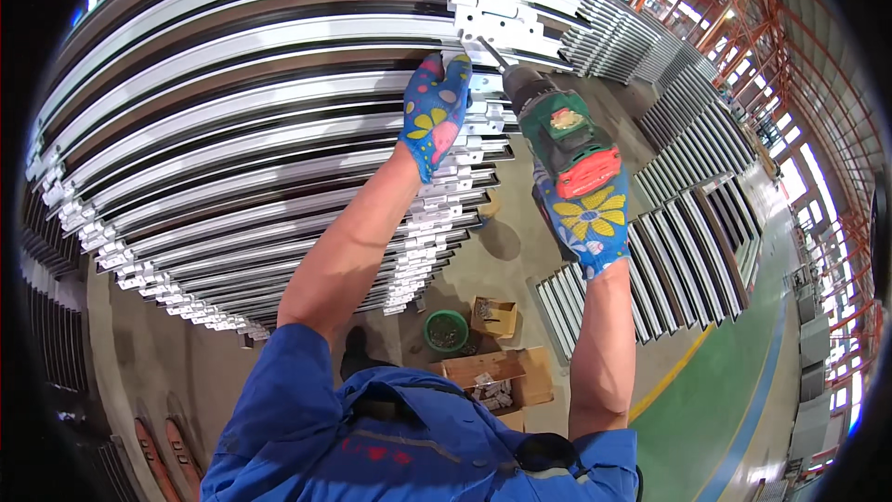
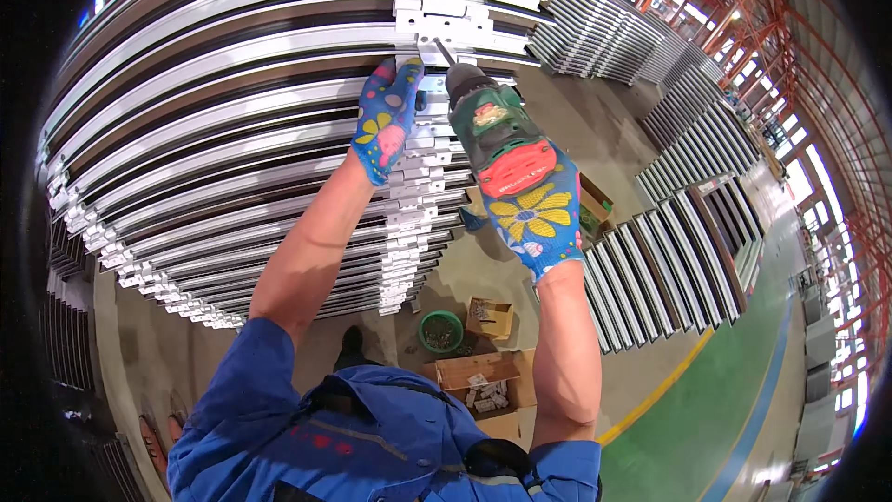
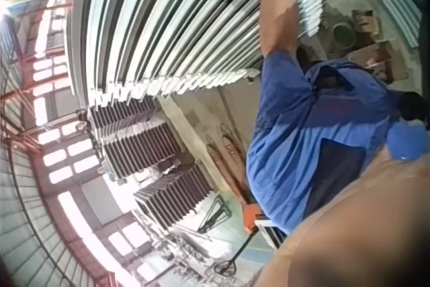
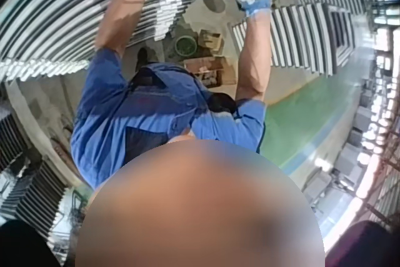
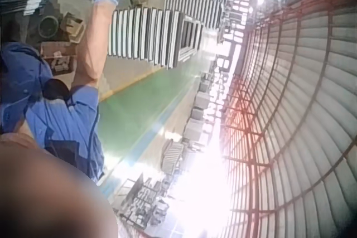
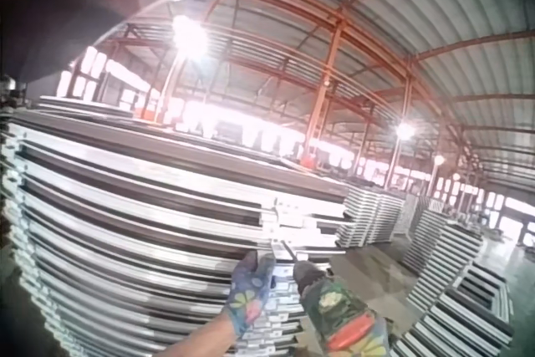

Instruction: Using a cordless power drill to fasten screws into stacked metal frames on a production floor.

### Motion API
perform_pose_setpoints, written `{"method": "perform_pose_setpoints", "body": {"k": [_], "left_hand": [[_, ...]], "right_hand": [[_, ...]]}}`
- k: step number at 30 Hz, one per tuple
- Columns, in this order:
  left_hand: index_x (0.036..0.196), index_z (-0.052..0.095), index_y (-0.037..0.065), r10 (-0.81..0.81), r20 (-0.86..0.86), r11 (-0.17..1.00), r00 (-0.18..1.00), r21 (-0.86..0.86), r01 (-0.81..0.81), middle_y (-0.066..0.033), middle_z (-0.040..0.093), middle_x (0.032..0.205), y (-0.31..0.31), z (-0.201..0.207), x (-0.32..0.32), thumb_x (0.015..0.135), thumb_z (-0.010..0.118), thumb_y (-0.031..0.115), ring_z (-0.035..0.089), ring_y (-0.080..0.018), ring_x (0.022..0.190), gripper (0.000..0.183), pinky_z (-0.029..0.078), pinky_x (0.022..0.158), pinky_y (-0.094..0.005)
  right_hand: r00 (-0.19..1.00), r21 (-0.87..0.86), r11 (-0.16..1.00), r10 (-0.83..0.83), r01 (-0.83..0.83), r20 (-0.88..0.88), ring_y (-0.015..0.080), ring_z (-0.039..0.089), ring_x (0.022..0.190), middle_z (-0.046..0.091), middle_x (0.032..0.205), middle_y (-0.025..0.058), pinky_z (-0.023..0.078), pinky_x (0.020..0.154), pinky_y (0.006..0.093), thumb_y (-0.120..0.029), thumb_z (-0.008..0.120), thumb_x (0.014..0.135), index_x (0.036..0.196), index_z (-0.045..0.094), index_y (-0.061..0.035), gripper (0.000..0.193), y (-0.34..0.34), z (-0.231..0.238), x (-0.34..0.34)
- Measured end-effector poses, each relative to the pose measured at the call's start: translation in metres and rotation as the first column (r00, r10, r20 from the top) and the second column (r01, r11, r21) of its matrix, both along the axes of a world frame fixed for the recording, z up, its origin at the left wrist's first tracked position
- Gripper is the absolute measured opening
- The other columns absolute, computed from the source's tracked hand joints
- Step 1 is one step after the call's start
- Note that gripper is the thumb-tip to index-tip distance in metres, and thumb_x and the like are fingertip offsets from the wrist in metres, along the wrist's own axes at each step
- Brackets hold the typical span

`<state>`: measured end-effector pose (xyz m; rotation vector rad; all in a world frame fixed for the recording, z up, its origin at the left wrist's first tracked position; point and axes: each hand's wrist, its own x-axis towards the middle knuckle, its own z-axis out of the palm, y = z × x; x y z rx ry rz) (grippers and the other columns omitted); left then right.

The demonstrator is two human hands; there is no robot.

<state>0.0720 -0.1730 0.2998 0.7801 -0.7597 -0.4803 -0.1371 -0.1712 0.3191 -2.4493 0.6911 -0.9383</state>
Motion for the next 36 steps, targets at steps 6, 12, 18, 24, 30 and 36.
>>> {"method": "perform_pose_setpoints", "body": {"k": [6, 12, 18, 24, 30, 36], "left_hand": [[0.089, 0.055, 0.003, 0.086, 0.062, 0.995, 0.994, 0.043, -0.089, -0.0003, 0.052, 0.067, 0.000, -0.001, -0.001, 0.088, 0.055, 0.018, 0.046, -0.0064, 0.058, 0.014, 0.038, 0.050, -0.0235], [0.091, 0.055, 0.003, 0.098, 0.082, 0.991, 0.992, 0.082, -0.105, -0.0009, 0.053, 0.068, 0.000, -0.001, -0.001, 0.088, 0.055, 0.020, 0.045, -0.0064, 0.059, 0.017, 0.039, 0.052, -0.0239], [0.086, 0.055, 0.002, 0.041, 0.188, 0.958, 0.981, 0.272, -0.092, -0.0022, 0.053, 0.066, 0.008, 0.006, 0.006, 0.089, 0.054, 0.025, 0.046, -0.0099, 0.058, 0.023, 0.039, 0.052, -0.0255], [0.089, 0.060, 0.007, -0.096, -0.376, 0.965, 0.922, 0.193, 0.179, -0.0005, 0.057, 0.067, 0.048, -0.023, 0.014, 0.087, 0.055, 0.035, 0.049, -0.0083, 0.056, 0.028, 0.036, 0.048, -0.0215], [0.094, 0.059, 0.002, -0.410, -0.521, 0.696, 0.749, 0.352, 0.626, -0.0065, 0.060, 0.079, 0.131, -0.146, -0.001, 0.084, 0.052, 0.017, 0.054, -0.0111, 0.060, 0.020, 0.044, 0.046, -0.0229], [0.095, 0.060, 0.002, -0.525, 0.619, 0.809, 0.585, 0.576, 0.116, -0.0077, 0.062, 0.080, 0.216, -0.269, -0.045, 0.081, 0.053, 0.011, 0.059, -0.0155, 0.068, 0.019, 0.049, 0.058, -0.0256]], "right_hand": [[0.984, -0.278, 0.956, -0.134, 0.097, -0.119, 0.0236, 0.053, 0.103, 0.059, 0.111, 0.0046, 0.038, 0.092, 0.0362, -0.030, 0.052, 0.082, 0.112, 0.056, -0.0114, 0.036, 0.001, -0.004, 0.004], [0.989, 0.062, 0.996, 0.049, -0.058, 0.142, 0.0220, 0.057, 0.099, 0.060, 0.109, 0.0073, 0.043, 0.087, 0.0335, -0.014, 0.058, 0.079, 0.106, 0.055, -0.0055, 0.028, 0.011, 0.010, 0.004], [0.971, 0.087, 0.992, 0.065, -0.087, 0.231, 0.0145, 0.057, 0.094, 0.059, 0.103, 0.0077, 0.047, 0.083, 0.0285, -0.004, 0.059, 0.079, 0.110, 0.049, -0.0003, 0.032, 0.012, 0.009, -0.004], [0.974, 0.139, 0.979, -0.169, 0.149, 0.151, 0.0213, 0.060, 0.088, 0.061, 0.099, 0.0089, 0.048, 0.078, 0.0316, -0.013, 0.063, 0.078, 0.107, 0.054, -0.0042, 0.032, 0.048, -0.022, -0.038], [0.875, -0.343, 0.933, -0.253, 0.108, -0.413, 0.0276, 0.058, 0.082, 0.061, 0.094, 0.0083, 0.046, 0.068, 0.0366, -0.017, 0.060, 0.072, 0.102, 0.057, -0.0103, 0.031, 0.076, -0.092, -0.068], [0.961, 0.031, 0.995, 0.095, -0.091, -0.260, 0.0270, 0.056, 0.097, 0.057, 0.110, 0.0092, 0.046, 0.081, 0.0361, -0.027, 0.056, 0.076, 0.111, 0.054, -0.0109, 0.039, 0.101, -0.179, -0.108]]}}
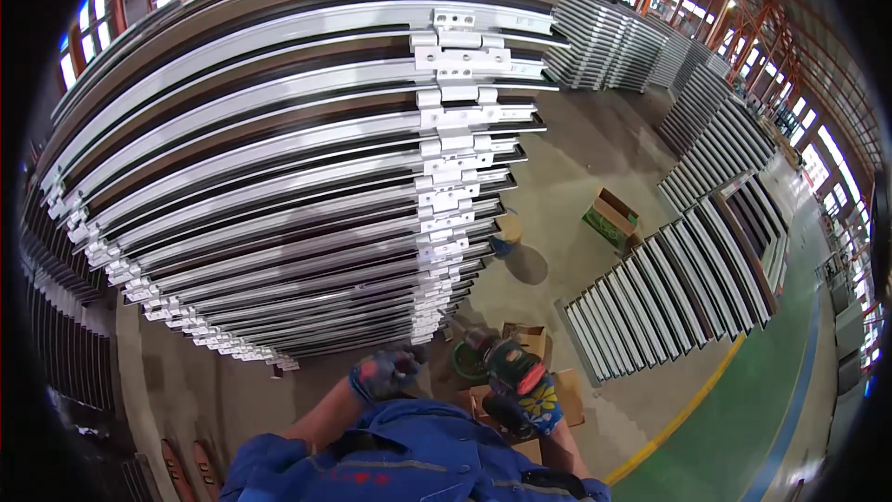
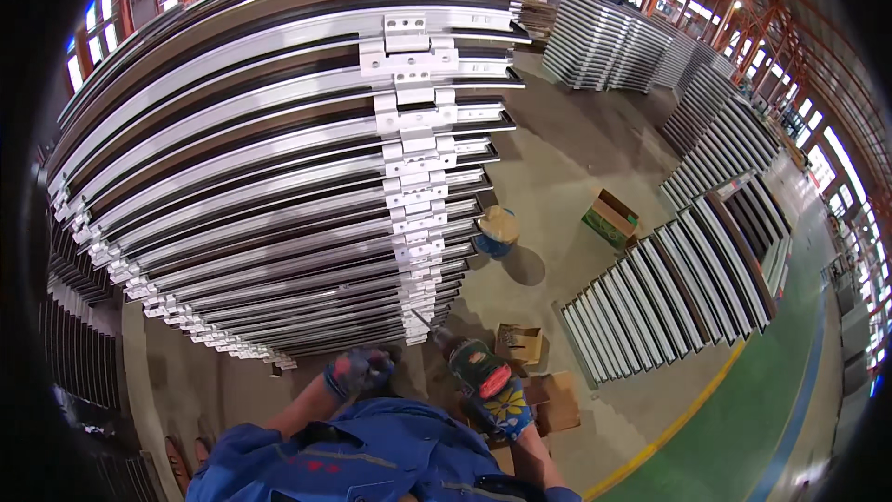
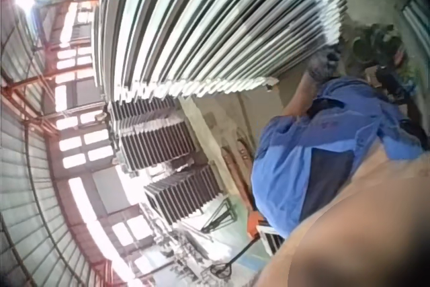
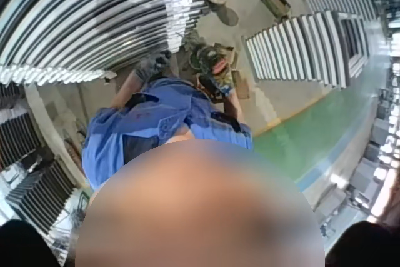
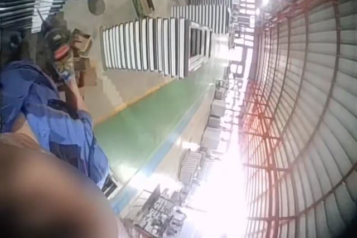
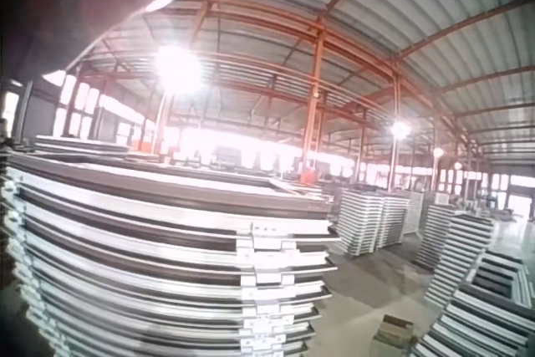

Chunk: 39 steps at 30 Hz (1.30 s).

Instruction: Using a cordless power drill to fasten screws into stacked metal frames on a production floor.

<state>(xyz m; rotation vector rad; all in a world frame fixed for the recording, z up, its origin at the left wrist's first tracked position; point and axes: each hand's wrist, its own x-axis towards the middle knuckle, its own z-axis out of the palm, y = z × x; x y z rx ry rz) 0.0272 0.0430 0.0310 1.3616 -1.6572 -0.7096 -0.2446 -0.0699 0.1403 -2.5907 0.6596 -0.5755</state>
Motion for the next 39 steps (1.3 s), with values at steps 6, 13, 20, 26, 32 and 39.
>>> {"method": "perform_pose_setpoints", "body": {"k": [6, 13, 20, 26, 32, 39], "left_hand": [[0.093, 0.061, 0.002, 0.256, -0.595, 0.911, 0.762, 0.412, 0.016, -0.0105, 0.062, 0.079, -0.002, -0.040, -0.008, 0.073, 0.065, 0.015, 0.061, -0.0219, 0.070, 0.025, 0.050, 0.062, -0.0311], [0.116, 0.050, -0.003, 0.269, -0.925, 0.944, 0.269, 0.309, 0.116, -0.0161, 0.058, 0.109, -0.018, 0.023, 0.006, 0.085, 0.048, 0.023, 0.058, -0.0250, 0.095, 0.041, 0.048, 0.084, -0.0340], [0.120, 0.044, -0.007, 0.220, -0.937, 0.959, -0.272, 0.156, 0.238, -0.0239, 0.048, 0.122, -0.021, 0.056, -0.004, 0.083, 0.049, 0.034, 0.048, -0.0341, 0.114, 0.055, 0.041, 0.096, -0.0424], [0.120, 0.044, -0.009, 0.156, -0.956, 0.965, -0.247, 0.094, 0.247, -0.0240, 0.047, 0.123, -0.022, 0.050, -0.006, 0.082, 0.054, 0.030, 0.047, -0.0342, 0.115, 0.056, 0.040, 0.098, -0.0439], [0.119, 0.045, -0.007, 0.143, -0.962, 0.955, -0.232, 0.073, 0.286, -0.0228, 0.049, 0.121, -0.022, 0.051, -0.005, 0.080, 0.059, 0.032, 0.048, -0.0332, 0.114, 0.057, 0.041, 0.097, -0.0419], [0.119, 0.046, -0.005, 0.088, -0.977, 0.949, -0.196, 0.022, 0.314, -0.0199, 0.054, 0.113, -0.021, 0.039, -0.001, 0.081, 0.059, 0.028, 0.053, -0.0292, 0.107, 0.051, 0.047, 0.089, -0.0411]], "right_hand": [[0.978, -0.136, 0.986, 0.066, -0.095, -0.199, 0.0278, 0.054, 0.100, 0.056, 0.105, 0.0102, 0.043, 0.083, 0.0369, -0.024, 0.055, 0.074, 0.107, 0.054, -0.0097, 0.036, 0.005, -0.041, -0.022], [0.964, -0.061, 0.984, 0.150, -0.167, -0.220, 0.0262, 0.057, 0.101, 0.060, 0.108, 0.0079, 0.046, 0.087, 0.0326, -0.012, 0.058, 0.072, 0.113, 0.056, -0.0107, 0.041, 0.015, 0.004, -0.023], [0.993, 0.149, 0.982, 0.114, -0.118, 0.037, 0.0242, 0.062, 0.078, 0.063, 0.089, 0.0065, 0.050, 0.067, 0.0334, -0.021, 0.071, 0.068, 0.097, 0.061, -0.0121, 0.033, 0.025, 0.014, -0.017], [0.999, 0.364, 0.931, 0.029, -0.037, 0.026, 0.0220, 0.062, 0.085, 0.064, 0.095, 0.0058, 0.050, 0.071, 0.0316, -0.021, 0.069, 0.071, 0.101, 0.060, -0.0107, 0.033, 0.029, -0.002, -0.023], [0.987, -0.115, 0.980, 0.158, -0.161, -0.033, 0.0217, 0.062, 0.083, 0.064, 0.091, 0.0030, 0.049, 0.071, 0.0310, -0.022, 0.070, 0.069, 0.100, 0.061, -0.0146, 0.033, 0.023, -0.002, -0.019], [0.990, 0.135, 0.982, 0.137, -0.133, -0.018, 0.0222, 0.062, 0.084, 0.064, 0.092, 0.0042, 0.049, 0.073, 0.0329, -0.021, 0.070, 0.068, 0.098, 0.062, -0.0142, 0.032, 0.022, 0.018, -0.010]]}}
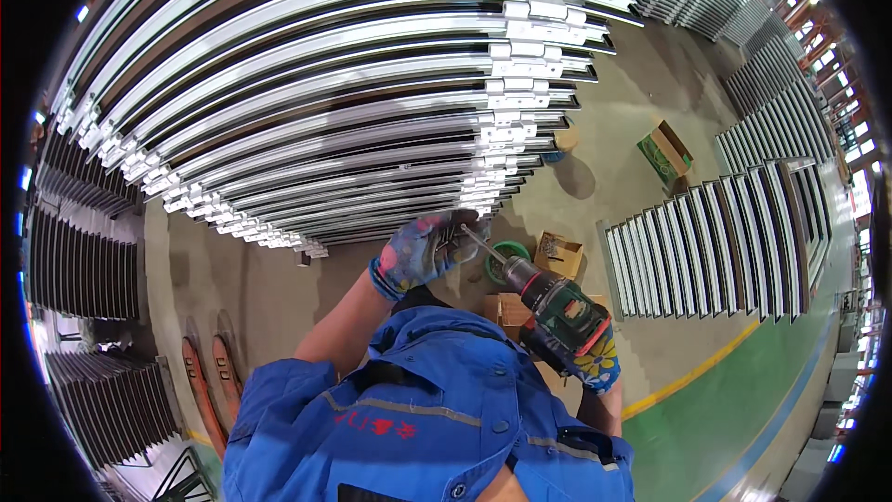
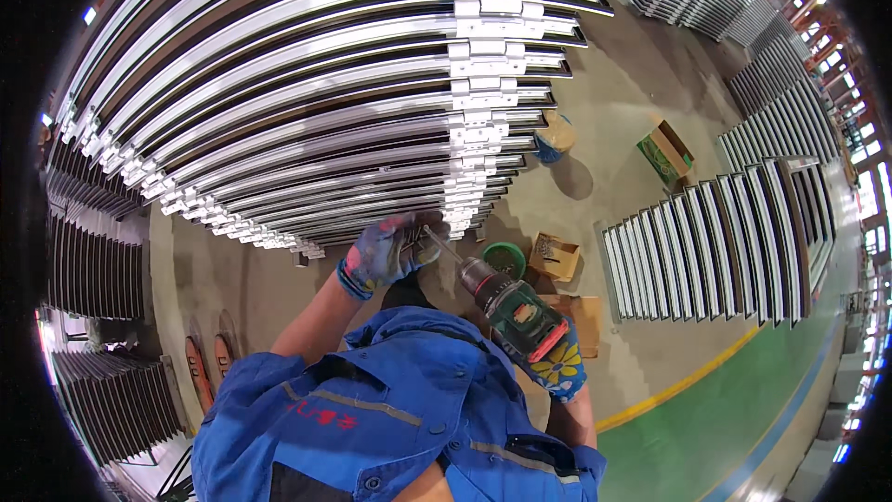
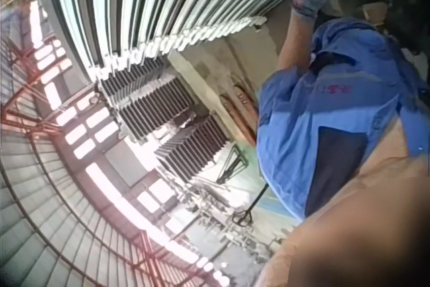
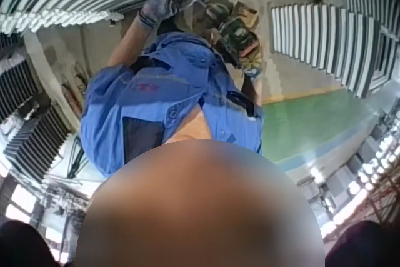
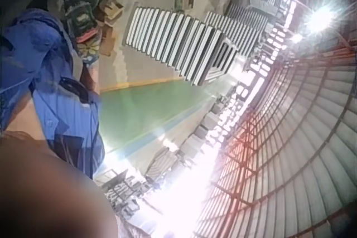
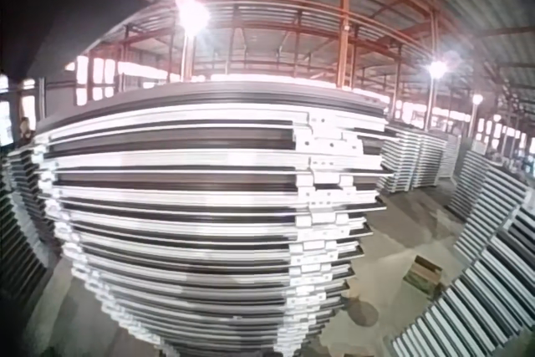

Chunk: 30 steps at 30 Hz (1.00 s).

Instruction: Using a cordless power drill to fasten screws into stacked metal frames on a production floor.

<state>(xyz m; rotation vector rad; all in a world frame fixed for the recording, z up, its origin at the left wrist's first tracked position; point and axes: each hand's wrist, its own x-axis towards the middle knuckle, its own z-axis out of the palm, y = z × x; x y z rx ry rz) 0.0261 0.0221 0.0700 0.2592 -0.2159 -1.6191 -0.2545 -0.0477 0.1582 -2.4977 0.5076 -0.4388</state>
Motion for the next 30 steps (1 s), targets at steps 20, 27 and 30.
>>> {"method": "perform_pose_setpoints", "body": {"k": [20, 27, 30], "left_hand": [[0.098, 0.061, 0.004, -0.266, 0.813, 0.964, 0.518, 0.216, 0.155, 0.0026, 0.055, 0.075, 0.005, 0.065, 0.030, 0.079, 0.066, 0.020, 0.046, -0.0033, 0.063, 0.026, 0.036, 0.053, -0.0189], [0.093, 0.063, 0.006, -0.373, 0.885, 0.921, 0.279, 0.318, 0.223, 0.0025, 0.056, 0.070, -0.003, 0.082, 0.032, 0.075, 0.070, 0.022, 0.047, -0.0038, 0.060, 0.025, 0.037, 0.051, -0.0192], [0.090, 0.059, 0.007, -0.381, 0.513, 0.924, 0.769, 0.178, 0.339, 0.0033, 0.044, 0.058, -0.014, 0.086, 0.022, 0.079, 0.064, 0.016, 0.032, -0.0038, 0.044, 0.015, 0.023, 0.040, -0.0199]], "right_hand": [[0.985, -0.129, 0.982, 0.148, -0.136, 0.091, 0.0250, 0.061, 0.093, 0.062, 0.104, 0.0056, 0.050, 0.078, 0.0337, -0.019, 0.069, 0.070, 0.105, 0.061, -0.0152, 0.036, -0.010, -0.001, -0.030], [0.992, -0.003, 0.993, 0.121, -0.121, 0.038, 0.0231, 0.059, 0.099, 0.059, 0.110, 0.0061, 0.046, 0.086, 0.0336, -0.015, 0.068, 0.073, 0.112, 0.057, -0.0125, 0.041, -0.011, -0.014, -0.048], [0.990, -0.236, 0.964, 0.135, -0.120, 0.047, 0.0214, 0.056, 0.104, 0.056, 0.116, 0.0068, 0.044, 0.089, 0.0311, -0.012, 0.065, 0.076, 0.119, 0.052, -0.0097, 0.046, -0.014, 0.007, -0.047]]}}
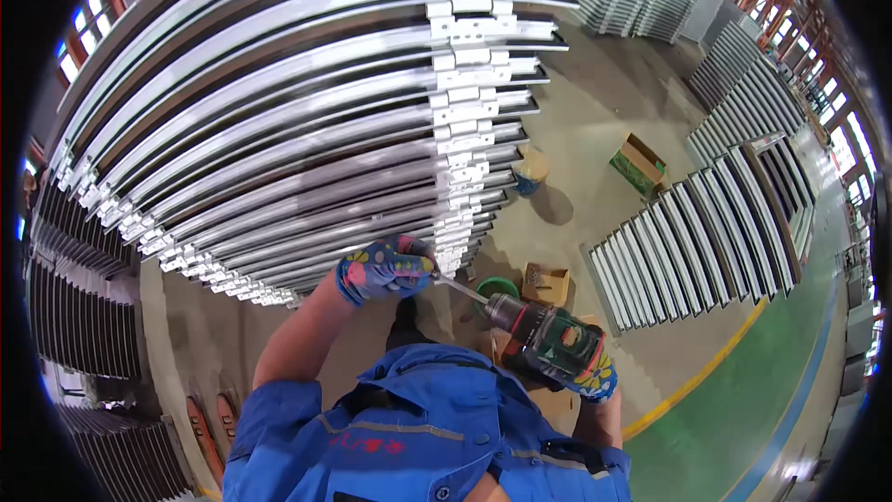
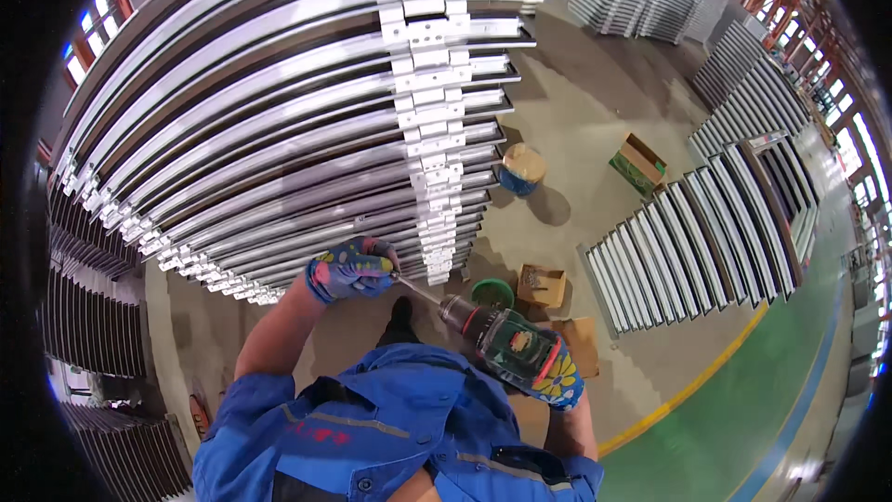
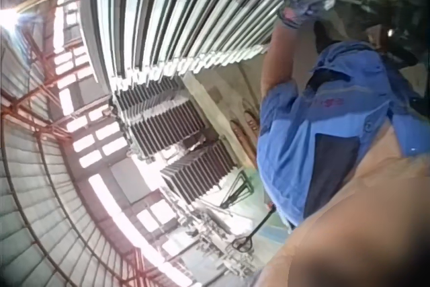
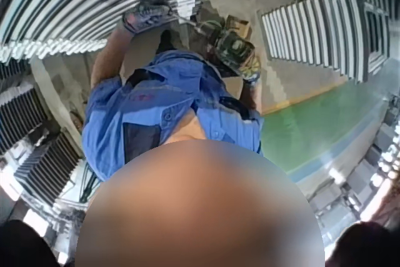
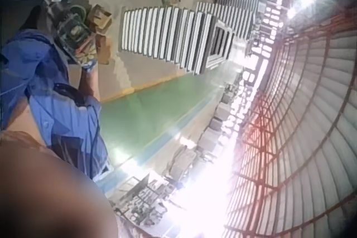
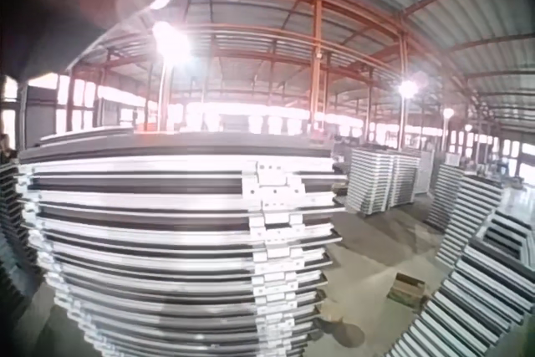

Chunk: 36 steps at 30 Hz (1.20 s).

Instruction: Using a cordless power drill to fasten screws into stacked metal frames on a production floor.

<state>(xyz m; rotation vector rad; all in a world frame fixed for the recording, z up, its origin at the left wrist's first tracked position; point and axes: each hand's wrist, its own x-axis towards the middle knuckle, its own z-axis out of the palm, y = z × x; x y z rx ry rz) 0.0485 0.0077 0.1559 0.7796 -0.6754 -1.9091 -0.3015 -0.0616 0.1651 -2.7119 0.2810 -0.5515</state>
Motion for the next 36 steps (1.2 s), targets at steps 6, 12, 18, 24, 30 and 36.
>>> {"method": "perform_pose_setpoints", "body": {"k": [6, 12, 18, 24, 30, 36], "left_hand": [[0.089, 0.056, 0.008, 0.214, -0.068, 0.931, 0.974, -0.289, -0.224, 0.0033, 0.039, 0.056, -0.039, 0.070, -0.020, 0.087, 0.055, 0.034, 0.029, -0.0041, 0.042, 0.027, 0.024, 0.039, -0.0187], [0.088, 0.059, 0.002, 0.655, 0.018, 0.725, 0.756, -0.297, -0.621, -0.0002, 0.046, 0.062, -0.091, 0.179, 0.017, 0.087, 0.047, 0.049, 0.034, -0.0069, 0.046, 0.048, 0.025, 0.036, -0.0199], [0.096, 0.055, 0.008, 0.748, 0.051, 0.634, 0.661, -0.347, -0.691, -0.0063, 0.055, 0.067, -0.128, 0.227, 0.041, 0.085, 0.047, 0.052, 0.040, -0.0085, 0.047, 0.046, 0.029, 0.037, -0.0202], [0.103, 0.054, 0.017, 0.853, 0.228, 0.519, 0.469, -0.463, -0.718, -0.0037, 0.056, 0.072, -0.157, 0.238, 0.041, 0.081, 0.057, 0.046, 0.045, -0.0098, 0.049, 0.037, 0.030, 0.039, -0.0226], [0.105, 0.054, 0.016, 0.872, 0.155, 0.474, 0.465, -0.507, -0.720, -0.0004, 0.052, 0.083, -0.167, 0.230, 0.043, 0.080, 0.061, 0.042, 0.050, -0.0108, 0.060, 0.037, 0.032, 0.044, -0.0214], [0.101, 0.053, 0.014, 0.882, 0.115, 0.445, 0.457, -0.521, -0.728, -0.0007, 0.051, 0.079, -0.168, 0.228, 0.041, 0.081, 0.061, 0.039, 0.051, -0.0113, 0.059, 0.033, 0.033, 0.043, -0.0219]], "right_hand": [[0.899, -0.194, 0.894, -0.349, 0.404, 0.264, 0.0248, 0.061, 0.087, 0.060, 0.104, 0.0099, 0.049, 0.073, 0.0341, -0.018, 0.065, 0.073, 0.106, 0.058, -0.0091, 0.035, -0.004, 0.066, 0.040], [0.702, 0.024, 0.915, -0.326, 0.404, 0.633, 0.0122, 0.056, 0.063, 0.061, 0.075, 0.0012, 0.047, 0.059, 0.0268, -0.007, 0.068, 0.072, 0.096, 0.059, -0.0059, 0.026, -0.038, 0.146, 0.080], [0.733, 0.120, 0.926, -0.358, 0.358, 0.579, 0.0121, 0.060, 0.072, 0.064, 0.085, 0.0049, 0.047, 0.061, 0.0261, -0.009, 0.066, 0.075, 0.099, 0.061, -0.0036, 0.024, -0.061, 0.210, 0.118], [0.791, -0.085, 0.931, -0.250, 0.354, 0.558, 0.0196, 0.062, 0.081, 0.063, 0.093, 0.0069, 0.048, 0.070, 0.0296, -0.009, 0.066, 0.075, 0.100, 0.061, -0.0040, 0.026, -0.078, 0.217, 0.143], [0.808, -0.118, 0.912, -0.281, 0.392, 0.517, 0.0232, 0.061, 0.084, 0.062, 0.096, 0.0093, 0.048, 0.073, 0.0313, -0.008, 0.064, 0.074, 0.099, 0.061, -0.0043, 0.026, -0.085, 0.221, 0.154], [0.805, -0.125, 0.917, -0.261, 0.380, 0.533, 0.0231, 0.062, 0.081, 0.063, 0.091, 0.0080, 0.049, 0.070, 0.0308, -0.008, 0.064, 0.075, 0.098, 0.061, -0.0054, 0.024, -0.086, 0.225, 0.154]]}}
